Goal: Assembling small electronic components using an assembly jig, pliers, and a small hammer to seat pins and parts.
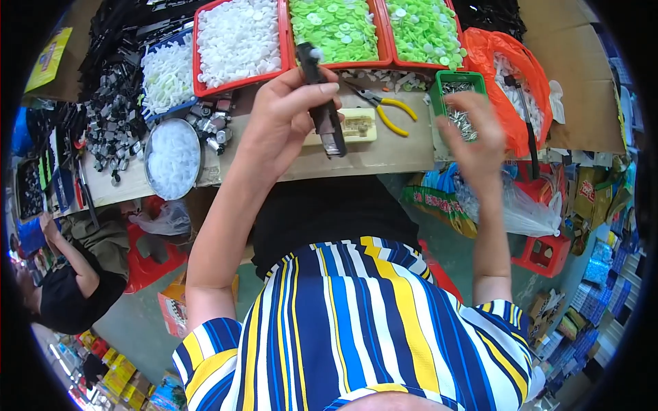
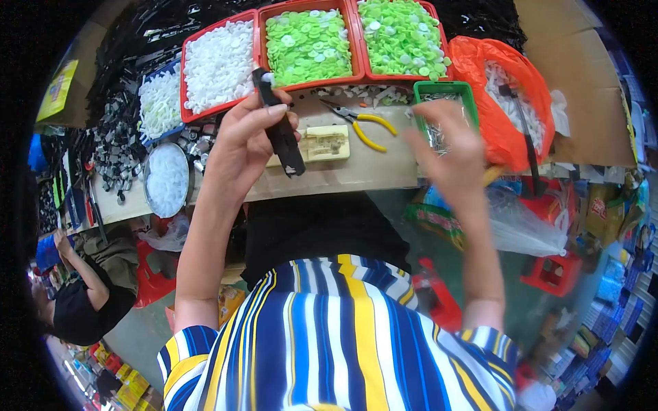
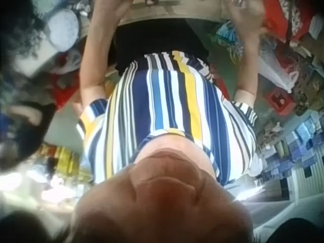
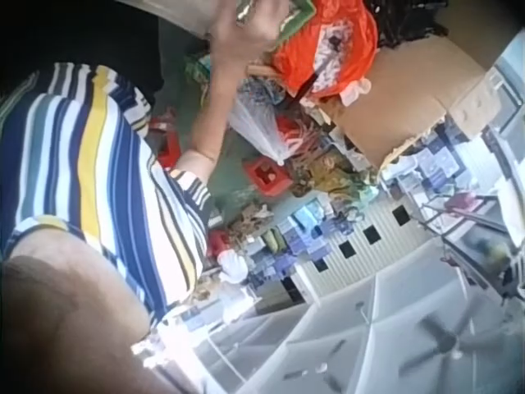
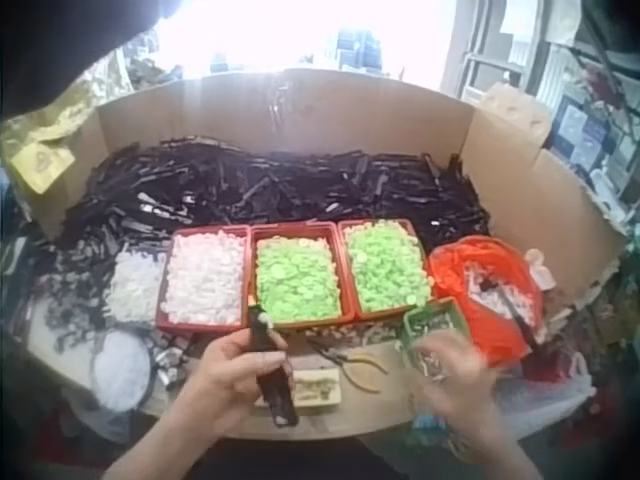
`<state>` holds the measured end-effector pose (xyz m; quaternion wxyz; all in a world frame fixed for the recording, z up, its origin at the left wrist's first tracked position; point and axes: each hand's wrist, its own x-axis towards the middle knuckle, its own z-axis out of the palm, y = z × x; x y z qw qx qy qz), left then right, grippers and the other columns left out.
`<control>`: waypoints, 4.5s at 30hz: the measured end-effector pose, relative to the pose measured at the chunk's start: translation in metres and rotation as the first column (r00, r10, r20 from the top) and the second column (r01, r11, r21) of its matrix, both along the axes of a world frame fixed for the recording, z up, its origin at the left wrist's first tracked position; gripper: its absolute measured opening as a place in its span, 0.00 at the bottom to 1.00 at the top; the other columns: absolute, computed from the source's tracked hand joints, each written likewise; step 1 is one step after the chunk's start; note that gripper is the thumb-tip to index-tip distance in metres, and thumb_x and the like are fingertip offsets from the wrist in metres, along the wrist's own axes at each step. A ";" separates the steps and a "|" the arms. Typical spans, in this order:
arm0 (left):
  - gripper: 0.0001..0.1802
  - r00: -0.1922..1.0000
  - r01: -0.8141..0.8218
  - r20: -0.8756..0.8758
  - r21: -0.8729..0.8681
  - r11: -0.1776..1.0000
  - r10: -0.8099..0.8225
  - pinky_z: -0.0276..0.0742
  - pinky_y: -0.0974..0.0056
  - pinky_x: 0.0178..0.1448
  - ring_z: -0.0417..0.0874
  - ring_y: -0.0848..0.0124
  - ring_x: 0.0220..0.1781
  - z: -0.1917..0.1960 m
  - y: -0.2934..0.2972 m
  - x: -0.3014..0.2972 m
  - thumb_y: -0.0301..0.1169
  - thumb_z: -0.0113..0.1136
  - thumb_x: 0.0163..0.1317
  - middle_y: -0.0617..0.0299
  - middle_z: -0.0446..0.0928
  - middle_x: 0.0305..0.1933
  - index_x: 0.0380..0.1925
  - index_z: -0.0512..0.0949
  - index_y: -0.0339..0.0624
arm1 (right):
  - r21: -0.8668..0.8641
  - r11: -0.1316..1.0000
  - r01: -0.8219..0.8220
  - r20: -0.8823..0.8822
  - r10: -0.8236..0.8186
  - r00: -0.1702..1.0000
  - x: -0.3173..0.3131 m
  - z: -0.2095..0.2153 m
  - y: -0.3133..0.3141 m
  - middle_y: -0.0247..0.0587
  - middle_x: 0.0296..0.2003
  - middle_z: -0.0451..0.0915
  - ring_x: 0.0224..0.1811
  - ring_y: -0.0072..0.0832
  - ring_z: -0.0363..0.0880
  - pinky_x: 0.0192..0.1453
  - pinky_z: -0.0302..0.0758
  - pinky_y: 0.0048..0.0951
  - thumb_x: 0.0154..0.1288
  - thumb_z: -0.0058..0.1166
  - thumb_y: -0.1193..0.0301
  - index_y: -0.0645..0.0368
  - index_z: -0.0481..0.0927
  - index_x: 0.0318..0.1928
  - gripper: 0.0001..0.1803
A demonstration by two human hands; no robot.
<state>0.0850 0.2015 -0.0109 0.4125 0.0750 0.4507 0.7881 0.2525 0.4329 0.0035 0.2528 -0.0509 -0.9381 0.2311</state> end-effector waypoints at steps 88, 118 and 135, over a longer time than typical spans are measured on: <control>0.21 0.838 0.391 0.213 0.408 0.825 -0.503 0.67 0.72 0.23 0.70 0.77 0.19 -0.016 -0.043 0.052 0.44 0.53 0.74 0.65 0.68 0.21 0.41 0.76 0.33 | -0.302 0.851 -0.430 0.114 0.480 0.870 -0.010 -0.015 -0.067 0.48 0.39 0.77 0.35 0.44 0.77 0.35 0.73 0.35 0.44 0.52 0.89 0.66 0.70 0.30 0.11; 0.14 0.408 -0.057 -0.418 -0.899 0.434 -0.812 0.77 0.51 0.43 0.79 0.44 0.34 -0.031 -0.153 0.040 0.33 0.61 0.64 0.47 0.79 0.30 0.41 0.81 0.32 | 0.066 0.979 -0.193 0.197 0.177 0.964 -0.036 -0.043 -0.036 0.46 0.41 0.76 0.45 0.46 0.76 0.45 0.72 0.44 0.49 0.57 0.80 0.62 0.76 0.37 0.12; 0.17 -0.024 -0.430 -0.840 -0.480 0.765 -0.542 0.76 0.55 0.56 0.77 0.50 0.54 -0.036 -0.087 -0.008 0.17 0.62 0.54 0.49 0.76 0.50 0.46 0.76 0.32 | 0.041 0.949 -0.314 0.374 0.277 0.885 -0.058 -0.012 -0.008 0.49 0.50 0.75 0.53 0.48 0.76 0.56 0.74 0.42 0.57 0.62 0.75 0.63 0.77 0.45 0.15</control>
